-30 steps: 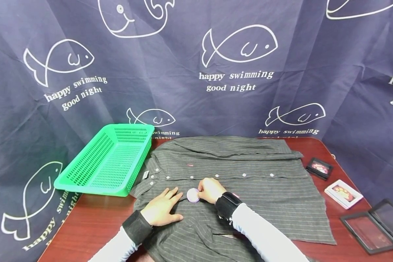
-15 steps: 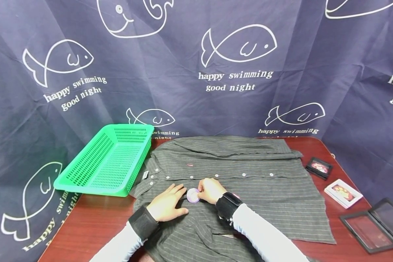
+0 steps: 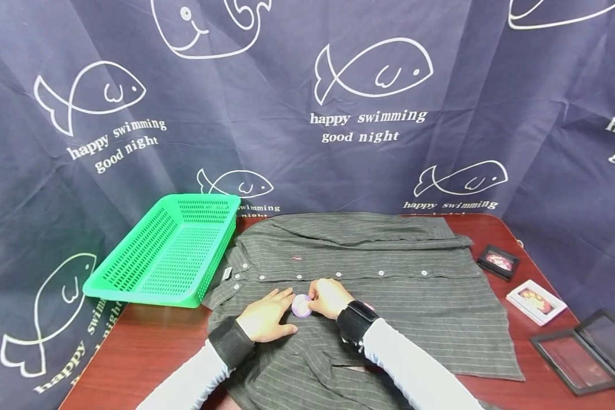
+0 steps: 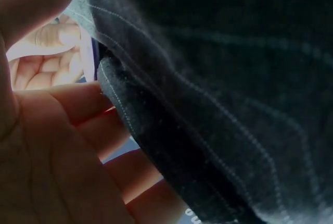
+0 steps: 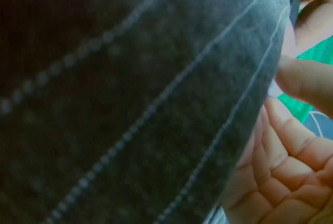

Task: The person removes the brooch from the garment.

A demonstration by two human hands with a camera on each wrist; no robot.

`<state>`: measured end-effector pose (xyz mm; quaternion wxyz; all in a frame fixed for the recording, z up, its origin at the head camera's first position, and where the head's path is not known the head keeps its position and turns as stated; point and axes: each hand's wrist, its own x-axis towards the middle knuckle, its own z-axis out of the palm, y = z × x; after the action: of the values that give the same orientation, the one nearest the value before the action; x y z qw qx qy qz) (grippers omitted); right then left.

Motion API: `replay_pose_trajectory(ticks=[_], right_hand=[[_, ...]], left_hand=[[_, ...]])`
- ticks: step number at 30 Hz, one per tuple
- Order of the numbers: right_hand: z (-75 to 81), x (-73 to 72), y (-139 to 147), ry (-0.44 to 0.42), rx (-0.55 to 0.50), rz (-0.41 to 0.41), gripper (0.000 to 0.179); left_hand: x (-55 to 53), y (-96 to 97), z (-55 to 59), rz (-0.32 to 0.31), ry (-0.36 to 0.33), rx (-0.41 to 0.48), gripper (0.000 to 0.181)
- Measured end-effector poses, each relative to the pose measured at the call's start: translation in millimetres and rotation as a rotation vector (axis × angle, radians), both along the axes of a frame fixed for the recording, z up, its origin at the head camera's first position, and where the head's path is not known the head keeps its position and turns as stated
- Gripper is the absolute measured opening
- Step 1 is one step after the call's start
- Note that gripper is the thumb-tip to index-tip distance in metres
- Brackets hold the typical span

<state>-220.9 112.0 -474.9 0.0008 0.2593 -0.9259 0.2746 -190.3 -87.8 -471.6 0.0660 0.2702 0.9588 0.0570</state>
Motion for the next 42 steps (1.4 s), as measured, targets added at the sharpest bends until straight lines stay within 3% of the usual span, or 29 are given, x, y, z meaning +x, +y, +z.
replay_pose_trajectory(ticks=[7,23,42], right_hand=[[-0.3,-1.2,-1.7,0.005,-0.004,0.028,0.011],[3.4,-2.4,0.2,0.008,-0.047,0.028,0.006],[5.3,4.2,0.4,0.149,-0.031,0.079,0.016]], left_hand=[[-1.7,-0.7,-6.1,0.005,0.0,0.003,0.071],[-0.2,-0.7,-1.4,0.02,-0.022,0.01,0.072],[-0.9,-1.3,-2.3,0.033,-0.014,0.017,0.072]])
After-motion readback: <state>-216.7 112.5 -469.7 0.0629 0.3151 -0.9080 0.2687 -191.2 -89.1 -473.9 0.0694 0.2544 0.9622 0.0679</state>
